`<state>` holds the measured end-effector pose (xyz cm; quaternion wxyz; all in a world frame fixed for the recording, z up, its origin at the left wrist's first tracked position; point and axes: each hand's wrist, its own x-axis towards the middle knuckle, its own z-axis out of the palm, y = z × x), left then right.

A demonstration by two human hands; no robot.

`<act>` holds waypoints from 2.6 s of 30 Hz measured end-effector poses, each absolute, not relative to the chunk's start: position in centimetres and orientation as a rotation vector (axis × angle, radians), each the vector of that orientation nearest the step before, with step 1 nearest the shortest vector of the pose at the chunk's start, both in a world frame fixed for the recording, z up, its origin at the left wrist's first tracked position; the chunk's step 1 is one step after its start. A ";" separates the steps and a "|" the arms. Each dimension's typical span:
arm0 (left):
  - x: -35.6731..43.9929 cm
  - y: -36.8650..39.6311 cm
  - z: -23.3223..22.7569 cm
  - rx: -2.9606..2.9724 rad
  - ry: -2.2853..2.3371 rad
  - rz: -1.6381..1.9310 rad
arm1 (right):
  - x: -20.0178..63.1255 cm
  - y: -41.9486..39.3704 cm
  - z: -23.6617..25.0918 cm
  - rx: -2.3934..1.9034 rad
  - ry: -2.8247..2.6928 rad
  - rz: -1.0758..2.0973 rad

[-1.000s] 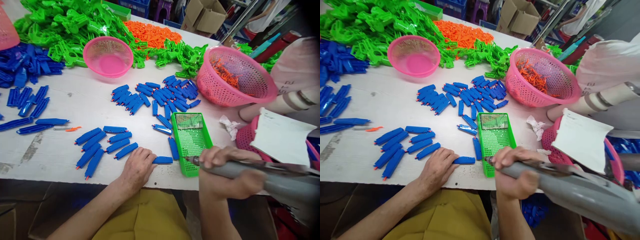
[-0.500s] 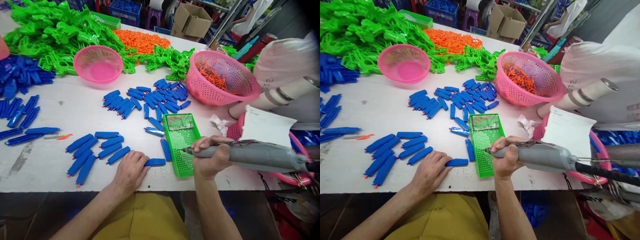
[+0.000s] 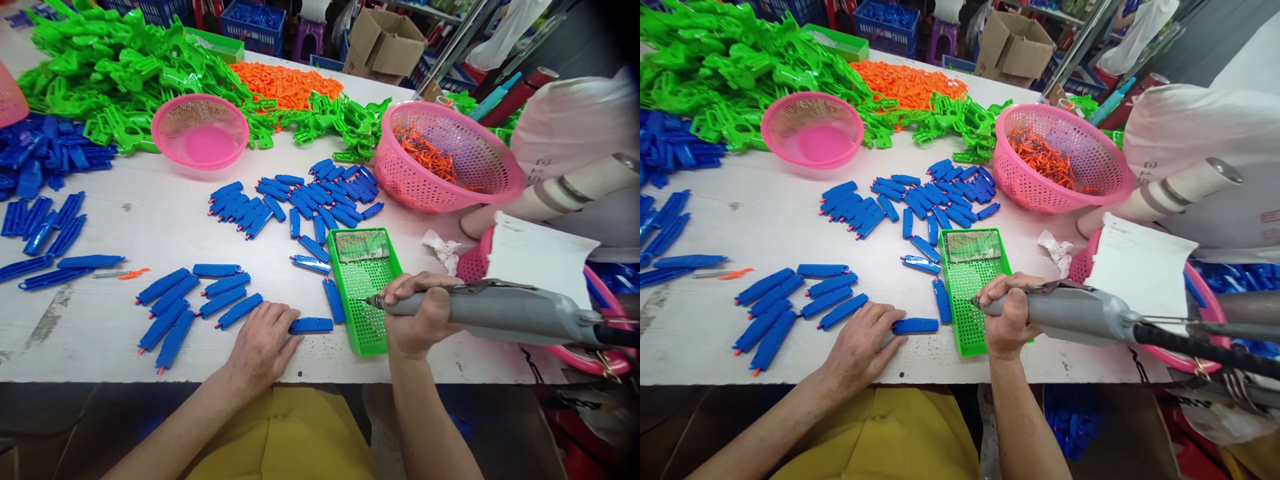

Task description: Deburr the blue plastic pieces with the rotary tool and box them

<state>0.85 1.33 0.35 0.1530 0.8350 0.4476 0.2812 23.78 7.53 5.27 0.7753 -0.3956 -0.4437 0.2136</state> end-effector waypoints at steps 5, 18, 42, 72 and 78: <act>0.6 1.1 0.3 2.317 1.271 0.840 | 23.7 7.6 5.8 -0.907 -0.933 0.481; 0.8 1.4 0.1 2.328 1.280 0.755 | 19.9 4.1 8.3 -0.650 -1.062 0.814; 1.2 1.3 -0.1 2.343 1.325 0.721 | 16.0 4.4 6.4 -0.708 -1.151 0.927; 0.1 3.3 2.7 2.730 1.463 0.660 | 25.4 4.0 6.6 -0.840 -0.914 0.545; 6.2 6.9 1.1 2.777 1.040 0.416 | 25.0 5.6 6.3 -0.850 -0.872 0.559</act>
